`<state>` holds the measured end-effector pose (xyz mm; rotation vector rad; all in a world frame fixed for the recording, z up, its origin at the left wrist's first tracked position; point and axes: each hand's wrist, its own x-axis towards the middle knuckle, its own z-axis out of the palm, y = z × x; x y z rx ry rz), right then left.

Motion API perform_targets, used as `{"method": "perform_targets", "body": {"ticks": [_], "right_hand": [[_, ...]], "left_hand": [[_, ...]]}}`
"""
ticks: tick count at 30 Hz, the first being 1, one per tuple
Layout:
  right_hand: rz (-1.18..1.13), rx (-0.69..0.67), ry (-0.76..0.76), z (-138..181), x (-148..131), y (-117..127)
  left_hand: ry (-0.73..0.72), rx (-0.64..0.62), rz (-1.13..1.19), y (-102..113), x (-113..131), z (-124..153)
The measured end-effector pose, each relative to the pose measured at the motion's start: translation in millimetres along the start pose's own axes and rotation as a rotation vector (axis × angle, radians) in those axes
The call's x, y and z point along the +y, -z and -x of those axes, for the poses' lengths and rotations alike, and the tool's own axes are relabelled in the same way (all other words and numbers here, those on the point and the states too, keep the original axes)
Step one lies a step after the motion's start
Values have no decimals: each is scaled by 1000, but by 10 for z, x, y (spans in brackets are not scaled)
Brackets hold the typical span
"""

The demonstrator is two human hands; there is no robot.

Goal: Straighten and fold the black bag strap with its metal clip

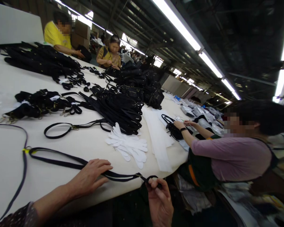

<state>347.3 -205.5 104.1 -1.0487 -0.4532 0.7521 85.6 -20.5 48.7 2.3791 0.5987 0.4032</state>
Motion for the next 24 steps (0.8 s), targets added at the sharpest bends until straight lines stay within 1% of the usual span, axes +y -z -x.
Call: {"method": "perform_targets", "body": {"ticks": [2, 5, 8, 11, 15, 17, 21, 24], "right_hand": [[0, -15, 10, 8, -19, -33], [8, -30, 28, 23, -49, -65], [12, -31, 31, 31, -53, -63], [15, -18, -5, 23, -11, -55], [2, 21, -29, -8, 46, -86], [-12, 58, -31, -32, 52, -107], [-33, 144, -66, -109, 64, -90], [-62, 212, -102, -196, 106, -38]], "left_hand": [[-49, -52, 26, -21, 100, -90], [-38, -117, 39, -59, 153, -195], [-19, -139, 29, -83, 107, -248], [-1, -106, -13, -66, 31, -252], [-23, -39, -106, 5, -31, -231], [-28, -26, -153, 55, -43, -227], [-66, -57, -202, 188, -86, -213], [-107, -90, -255, 277, -185, -140]]}}
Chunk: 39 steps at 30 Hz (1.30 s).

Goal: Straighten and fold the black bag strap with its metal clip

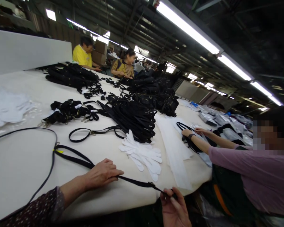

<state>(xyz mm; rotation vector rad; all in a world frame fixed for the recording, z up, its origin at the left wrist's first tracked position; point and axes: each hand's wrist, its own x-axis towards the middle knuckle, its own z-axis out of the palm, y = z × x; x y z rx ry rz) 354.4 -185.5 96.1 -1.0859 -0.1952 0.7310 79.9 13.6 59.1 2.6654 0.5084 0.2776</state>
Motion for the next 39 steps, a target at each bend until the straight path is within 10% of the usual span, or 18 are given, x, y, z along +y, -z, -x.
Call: {"method": "perform_targets", "body": {"ticks": [11, 18, 21, 25, 28, 35, 39], "right_hand": [[114, 182, 53, -89, 55, 63], [313, 337, 366, -243, 9, -149], [704, 121, 635, -146, 89, -536], [1267, -721, 854, 161, 646, -931], [1462, -1080, 872, 385, 1111, -992], [1270, -1127, 699, 518, 1105, -922], [933, -732, 494, 329, 902, -810]], "left_hand": [[143, 14, 30, -164, -345, 399], [354, 99, 66, -136, -309, 266], [371, 102, 85, -82, -320, 201], [356, 73, 132, -39, -433, 164], [339, 45, 167, -50, -576, 167], [321, 10, 198, -90, -733, 198], [322, 8, 220, -90, -723, 232]]}}
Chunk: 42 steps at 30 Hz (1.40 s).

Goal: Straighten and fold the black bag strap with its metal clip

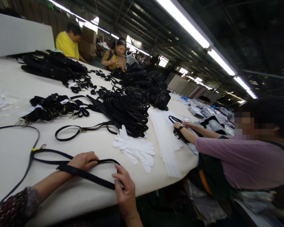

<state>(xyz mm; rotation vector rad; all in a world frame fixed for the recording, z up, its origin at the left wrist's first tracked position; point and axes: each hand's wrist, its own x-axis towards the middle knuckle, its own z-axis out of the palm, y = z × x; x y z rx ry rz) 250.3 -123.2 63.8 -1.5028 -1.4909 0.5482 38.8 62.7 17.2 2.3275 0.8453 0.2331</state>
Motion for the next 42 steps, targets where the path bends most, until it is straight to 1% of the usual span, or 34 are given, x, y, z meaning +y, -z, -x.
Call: {"method": "perform_targets", "body": {"ticks": [2, 3, 5, 6, 8, 10, 13, 15, 17, 19, 23, 27, 31, 35, 37, 39, 42], "right_hand": [[-116, 212, -164, -21, 101, 181], [-150, 282, -232, -31, 153, 277], [-168, 341, -337, -53, 238, 459], [-150, 333, -372, -67, 263, 529], [-84, 258, -407, -110, 275, 598], [-19, 144, -391, -171, 247, 555], [121, -38, -308, -280, 195, 339], [274, -104, -257, -346, 197, 184], [420, -129, -225, -396, 243, 81], [501, -143, -189, -429, 319, 45], [559, -162, -107, -454, 427, 96], [683, -196, -92, -548, 356, 103], [650, -243, -22, -747, 269, -43], [675, -358, 77, -849, 292, -210], [702, -396, 124, -840, 315, -238], [711, -412, 136, -818, 334, -230], [718, -414, 116, -797, 355, -201]], "left_hand": [[-2, 9, 9, -5, -1, 21], [-3, 16, 11, -9, -3, 31], [-4, 25, 10, -20, -10, 44], [-5, 27, 7, -26, -15, 46], [-11, 25, 1, -37, -28, 44], [-21, 25, -4, -45, -34, 40], [-32, 40, -23, -46, -16, 44], [-40, 53, -40, -44, 9, 57], [-52, 62, -60, -44, 32, 75], [-62, 72, -79, -48, 42, 95], [-79, 99, -113, -72, 27, 130], [-112, 115, -148, -100, 18, 138], [-149, 125, -186, -103, 31, 137], [-173, 135, -200, -102, 27, 152], [-178, 138, -198, -98, 5, 164], [-178, 142, -187, -68, -49, 182], [-141, 189, -150, 81, -189, 233]]}}
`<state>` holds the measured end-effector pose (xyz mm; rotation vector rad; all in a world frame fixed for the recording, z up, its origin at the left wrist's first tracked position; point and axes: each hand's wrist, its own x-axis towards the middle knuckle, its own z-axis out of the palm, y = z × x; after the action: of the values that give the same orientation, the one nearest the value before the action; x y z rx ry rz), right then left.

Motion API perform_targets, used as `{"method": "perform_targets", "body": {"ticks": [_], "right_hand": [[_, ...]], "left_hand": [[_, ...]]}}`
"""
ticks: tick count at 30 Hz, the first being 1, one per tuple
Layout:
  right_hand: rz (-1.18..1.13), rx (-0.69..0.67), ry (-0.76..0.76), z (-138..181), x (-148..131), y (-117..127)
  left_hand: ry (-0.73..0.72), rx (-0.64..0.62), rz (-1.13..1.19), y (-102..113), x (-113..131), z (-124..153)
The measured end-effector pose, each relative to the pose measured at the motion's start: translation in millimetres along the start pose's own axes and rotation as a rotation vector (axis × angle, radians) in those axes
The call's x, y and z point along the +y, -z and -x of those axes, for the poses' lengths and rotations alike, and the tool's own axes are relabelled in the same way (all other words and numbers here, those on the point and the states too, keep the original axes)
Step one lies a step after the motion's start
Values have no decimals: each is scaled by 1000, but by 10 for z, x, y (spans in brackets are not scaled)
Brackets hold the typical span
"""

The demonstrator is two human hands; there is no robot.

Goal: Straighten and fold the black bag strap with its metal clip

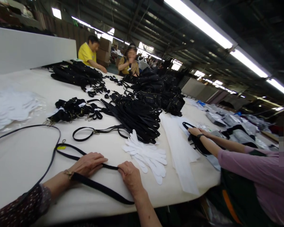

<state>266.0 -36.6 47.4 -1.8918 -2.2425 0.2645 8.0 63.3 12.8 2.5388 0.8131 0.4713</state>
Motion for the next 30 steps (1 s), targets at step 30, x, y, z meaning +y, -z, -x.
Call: {"method": "perform_targets", "body": {"ticks": [30], "right_hand": [[80, -110, 3, -98, 155, 118]], "left_hand": [[235, 57, -236, 748, -440, 771]]}}
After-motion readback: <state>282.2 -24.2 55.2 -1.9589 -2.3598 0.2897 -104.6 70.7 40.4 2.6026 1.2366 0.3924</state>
